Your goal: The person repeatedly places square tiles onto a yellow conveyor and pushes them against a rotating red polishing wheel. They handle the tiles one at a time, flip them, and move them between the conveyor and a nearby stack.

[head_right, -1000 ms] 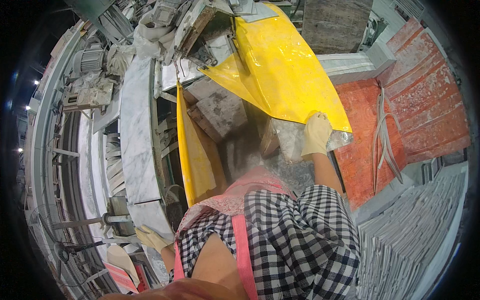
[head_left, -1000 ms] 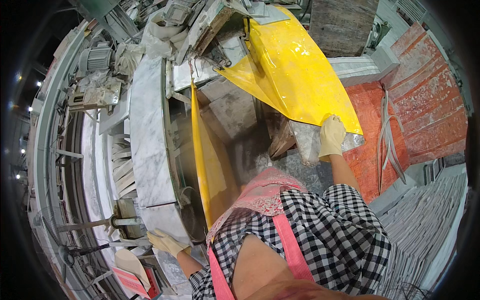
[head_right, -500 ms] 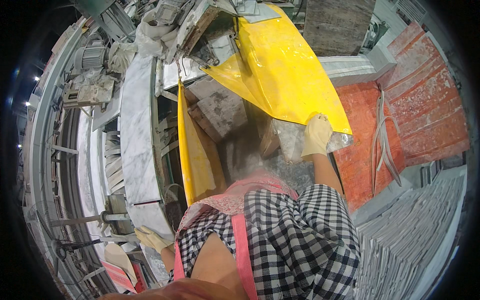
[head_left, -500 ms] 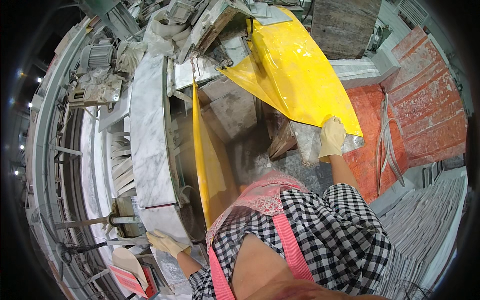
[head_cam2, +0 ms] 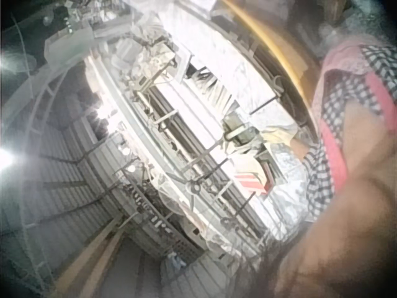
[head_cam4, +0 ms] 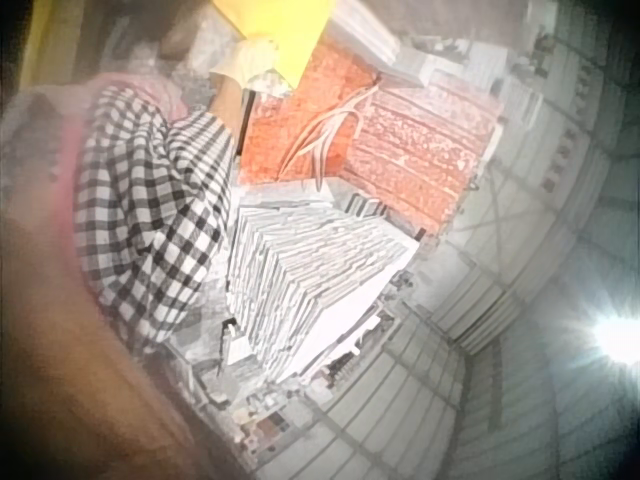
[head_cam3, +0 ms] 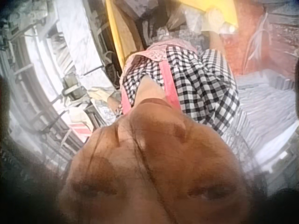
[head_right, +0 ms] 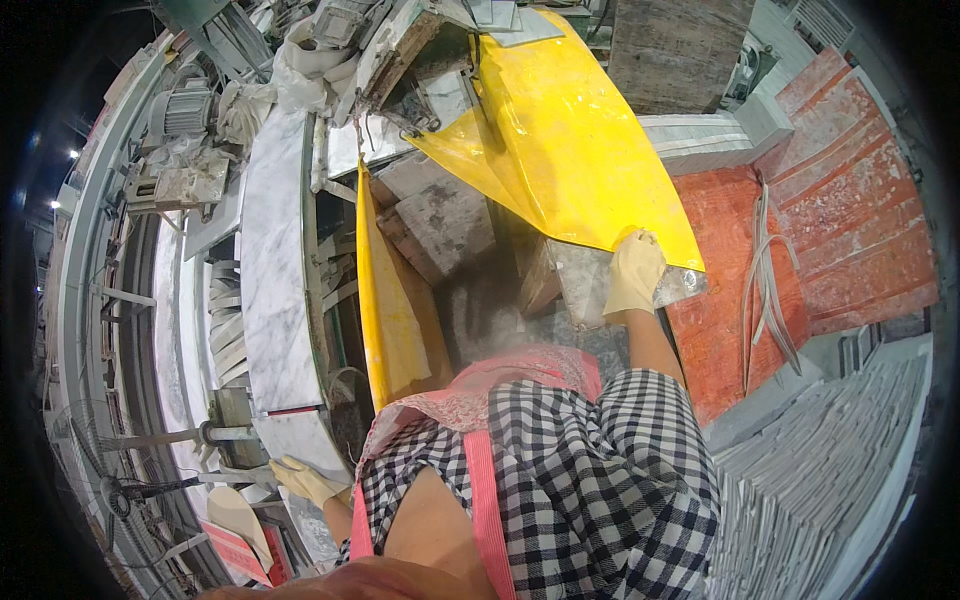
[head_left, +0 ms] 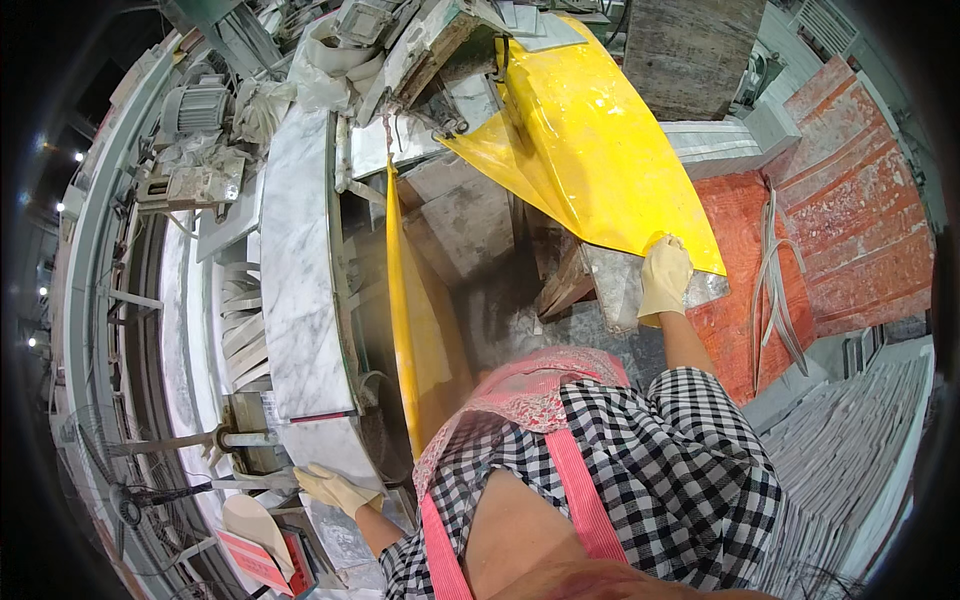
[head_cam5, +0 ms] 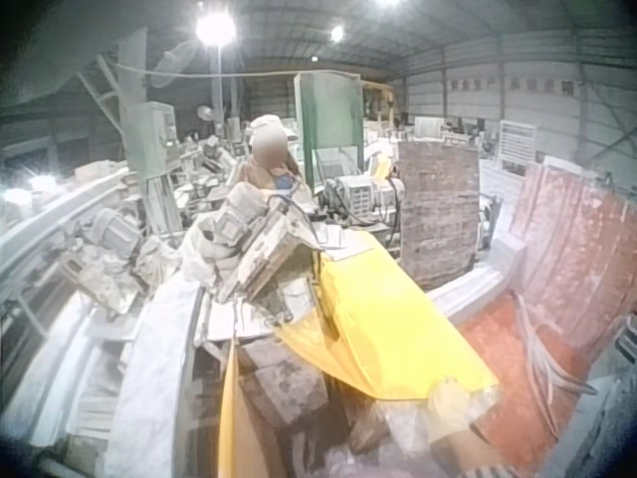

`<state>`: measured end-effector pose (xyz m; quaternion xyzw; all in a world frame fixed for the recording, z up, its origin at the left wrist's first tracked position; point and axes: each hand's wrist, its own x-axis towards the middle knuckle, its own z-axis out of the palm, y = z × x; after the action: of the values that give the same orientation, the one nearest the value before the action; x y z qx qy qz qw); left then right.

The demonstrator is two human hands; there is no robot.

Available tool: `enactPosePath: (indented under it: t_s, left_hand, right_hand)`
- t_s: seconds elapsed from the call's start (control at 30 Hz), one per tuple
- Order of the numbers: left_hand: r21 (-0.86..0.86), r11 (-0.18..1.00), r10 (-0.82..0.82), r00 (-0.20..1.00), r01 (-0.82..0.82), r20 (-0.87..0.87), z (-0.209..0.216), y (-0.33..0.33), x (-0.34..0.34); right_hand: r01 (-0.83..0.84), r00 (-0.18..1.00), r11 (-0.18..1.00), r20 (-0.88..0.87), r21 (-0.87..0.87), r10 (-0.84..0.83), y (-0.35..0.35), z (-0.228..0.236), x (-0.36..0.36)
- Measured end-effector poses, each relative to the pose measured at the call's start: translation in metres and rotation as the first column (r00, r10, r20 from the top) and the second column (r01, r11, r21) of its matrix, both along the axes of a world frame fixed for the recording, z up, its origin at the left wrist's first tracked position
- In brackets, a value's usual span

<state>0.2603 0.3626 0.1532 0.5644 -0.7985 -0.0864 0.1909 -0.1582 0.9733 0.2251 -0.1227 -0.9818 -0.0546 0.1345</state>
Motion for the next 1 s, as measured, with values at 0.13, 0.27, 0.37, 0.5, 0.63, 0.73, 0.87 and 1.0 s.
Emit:
enactPosePath:
  t_s: [0.13,0.27,0.37,0.5,0.63,0.73,0.87,1.0]
  left_hand:
    - [0.021,1.0,0.019,0.999,-0.018,-0.034,0.003,0.005,-0.001]
    - [0.021,1.0,0.02,1.0,-0.019,-0.019,0.001,0.004,0.002]
    - [0.032,0.999,0.023,0.999,-0.022,-0.027,-0.001,0.003,0.005]
    - [0.009,1.0,0.004,0.999,-0.004,-0.036,-0.004,0.003,0.007]
    - [-0.011,1.0,-0.004,0.999,0.003,-0.044,-0.007,0.003,0.01]
    - [0.002,1.0,0.007,0.999,-0.007,-0.048,-0.01,0.002,0.012]
    - [0.027,0.999,0.03,0.998,-0.028,-0.05,-0.01,0.002,0.012]
    - [0.141,0.99,0.046,0.991,-0.029,-0.123,-0.005,0.004,0.016]
  right_hand:
    - [-0.009,0.999,1.0,-0.05,-0.009,0.008,-0.002,0.0,0.001]
    - [0.005,1.0,1.0,-0.024,-0.013,-0.006,-0.004,0.002,0.002]
    - [-0.003,1.0,1.0,-0.012,-0.023,0.002,-0.005,0.004,0.002]
    - [-0.029,1.0,0.999,-0.012,-0.029,0.028,-0.008,0.01,0.004]
    - [-0.002,1.0,0.999,0.013,-0.048,0.003,-0.012,0.017,0.006]
    - [-0.009,1.0,0.999,0.015,-0.042,0.01,-0.013,0.02,0.007]
    - [-0.016,1.0,0.999,0.019,-0.029,0.017,-0.011,0.017,0.006]
    - [0.003,1.0,0.999,-0.01,-0.034,-0.003,-0.011,0.013,0.004]
